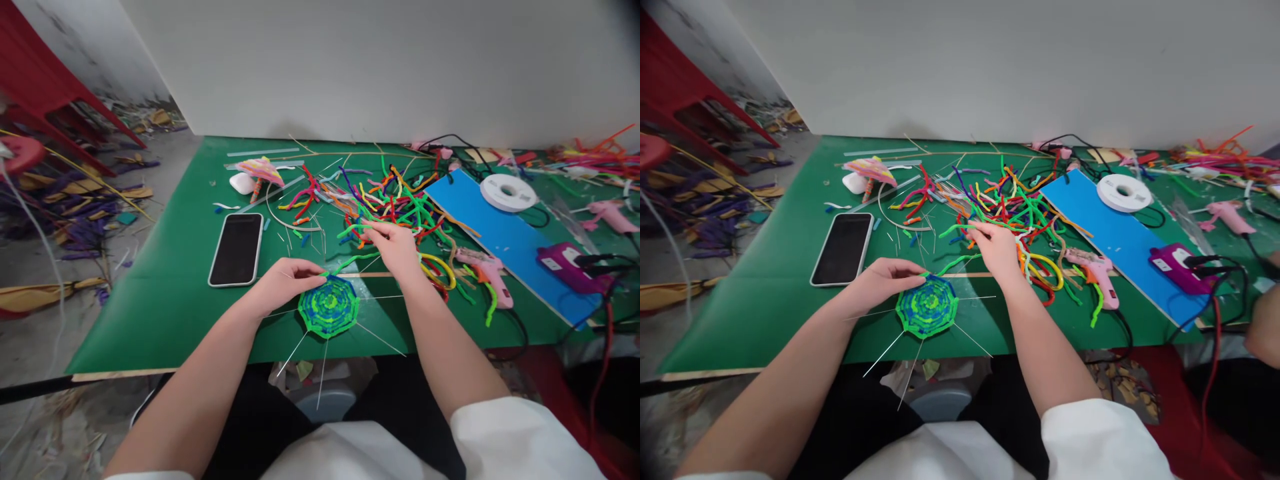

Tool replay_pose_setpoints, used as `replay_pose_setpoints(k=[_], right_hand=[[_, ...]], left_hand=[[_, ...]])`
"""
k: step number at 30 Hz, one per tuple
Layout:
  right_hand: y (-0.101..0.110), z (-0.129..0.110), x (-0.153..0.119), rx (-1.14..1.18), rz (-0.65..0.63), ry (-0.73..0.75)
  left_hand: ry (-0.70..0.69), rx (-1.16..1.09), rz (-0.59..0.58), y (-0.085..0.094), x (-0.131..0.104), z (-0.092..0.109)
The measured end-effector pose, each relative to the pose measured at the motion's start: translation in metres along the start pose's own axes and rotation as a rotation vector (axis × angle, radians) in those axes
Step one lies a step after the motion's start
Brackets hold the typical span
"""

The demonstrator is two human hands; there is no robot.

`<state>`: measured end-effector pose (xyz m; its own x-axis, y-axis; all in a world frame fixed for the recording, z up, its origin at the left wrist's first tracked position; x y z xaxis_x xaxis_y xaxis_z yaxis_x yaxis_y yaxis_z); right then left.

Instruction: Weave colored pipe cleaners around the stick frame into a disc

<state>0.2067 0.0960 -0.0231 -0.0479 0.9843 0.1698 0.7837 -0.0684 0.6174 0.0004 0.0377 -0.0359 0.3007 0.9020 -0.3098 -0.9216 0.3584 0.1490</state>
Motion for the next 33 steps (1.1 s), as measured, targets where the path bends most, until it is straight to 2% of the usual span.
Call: replay_pose_setpoints(k=[3,6,10,14,16,20,26,33], right_hand=[[0.000,-0.008,-0.006,0.102,-0.178,-0.028],[-0.006,-0.017,-0.012,-0.006,-0.274,0.027],[-0.013,-0.023,-0.017,-0.189,-0.300,0.167],[-0.013,-0.022,-0.018,-0.371,-0.264,0.212],[-0.014,-0.023,-0.020,-0.329,-0.318,0.236],[-0.017,-0.025,-0.024,-0.175,-0.507,0.272],[-0.017,-0.020,-0.024,-0.099,-0.633,0.252],[-0.003,-0.030,-0.027,0.112,-0.788,0.186]], left_hand=[[-0.010,-0.034,-0.003,0.001,0.000,0.001],[-0.020,-0.069,0.008,0.001,-0.001,0.003],[-0.032,-0.083,0.058,0.001,-0.002,0.004],[-0.041,-0.091,0.042,0.001,-0.003,0.005],[-0.055,-0.086,0.045,0.002,-0.003,0.005],[-0.080,-0.093,0.071,0.003,-0.001,0.003],[-0.081,-0.130,0.095,0.003,0.000,0.000],[-0.082,-0.074,0.038,0.000,-0.001,0.003]])
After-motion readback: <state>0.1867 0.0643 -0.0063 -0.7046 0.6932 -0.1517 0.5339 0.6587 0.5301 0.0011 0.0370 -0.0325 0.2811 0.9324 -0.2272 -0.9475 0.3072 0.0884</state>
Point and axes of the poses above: each hand's wrist, its own x-axis towards the middle knuckle, its own y-axis out of the back of the hand, z = x × y, the point moved 3 cm from there along x, towards the middle knuckle, and after that the axes turned 1 degree about z, right-handed, at the moved point
